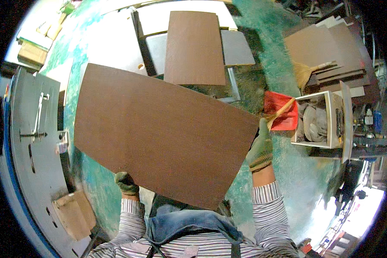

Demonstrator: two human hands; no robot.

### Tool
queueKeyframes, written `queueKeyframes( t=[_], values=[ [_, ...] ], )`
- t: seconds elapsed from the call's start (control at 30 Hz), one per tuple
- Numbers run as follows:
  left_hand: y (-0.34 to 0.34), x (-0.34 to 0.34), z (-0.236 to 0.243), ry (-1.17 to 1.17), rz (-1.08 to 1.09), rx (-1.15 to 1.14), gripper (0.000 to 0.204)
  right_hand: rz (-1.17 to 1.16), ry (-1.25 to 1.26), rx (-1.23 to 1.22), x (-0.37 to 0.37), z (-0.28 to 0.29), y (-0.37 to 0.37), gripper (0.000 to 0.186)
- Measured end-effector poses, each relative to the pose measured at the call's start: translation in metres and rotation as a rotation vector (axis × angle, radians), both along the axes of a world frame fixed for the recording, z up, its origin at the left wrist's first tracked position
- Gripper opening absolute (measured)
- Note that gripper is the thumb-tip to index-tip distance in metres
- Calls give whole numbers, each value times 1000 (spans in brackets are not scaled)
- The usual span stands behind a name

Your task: The person repeatedly picks up brown rectangular wood panels from a stack, places them on a drill press table, and operates the machine to drill holes into them. After drilling, the person removes the panel and places it back onto the stack. The process is repeated for multiple panels in a continuous loop.

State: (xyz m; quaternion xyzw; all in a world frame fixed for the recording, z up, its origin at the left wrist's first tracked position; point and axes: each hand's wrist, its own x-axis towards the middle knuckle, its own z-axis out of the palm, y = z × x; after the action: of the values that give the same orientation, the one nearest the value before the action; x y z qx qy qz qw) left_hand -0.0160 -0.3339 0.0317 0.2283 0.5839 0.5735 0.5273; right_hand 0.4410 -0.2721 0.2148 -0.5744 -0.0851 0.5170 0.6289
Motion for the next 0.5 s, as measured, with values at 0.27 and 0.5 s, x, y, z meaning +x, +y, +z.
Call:
queueKeyframes(
  t=[0.27, 0.5],
  values=[
    [94, 76, 77, -928, -520, 418, 70, -585, -158, 203, 48, 73, -60, 68],
    [198, 214, 167, -644, -732, 338, 68, -260, -215, 727, 126, 86, -234, 41]
  ],
)
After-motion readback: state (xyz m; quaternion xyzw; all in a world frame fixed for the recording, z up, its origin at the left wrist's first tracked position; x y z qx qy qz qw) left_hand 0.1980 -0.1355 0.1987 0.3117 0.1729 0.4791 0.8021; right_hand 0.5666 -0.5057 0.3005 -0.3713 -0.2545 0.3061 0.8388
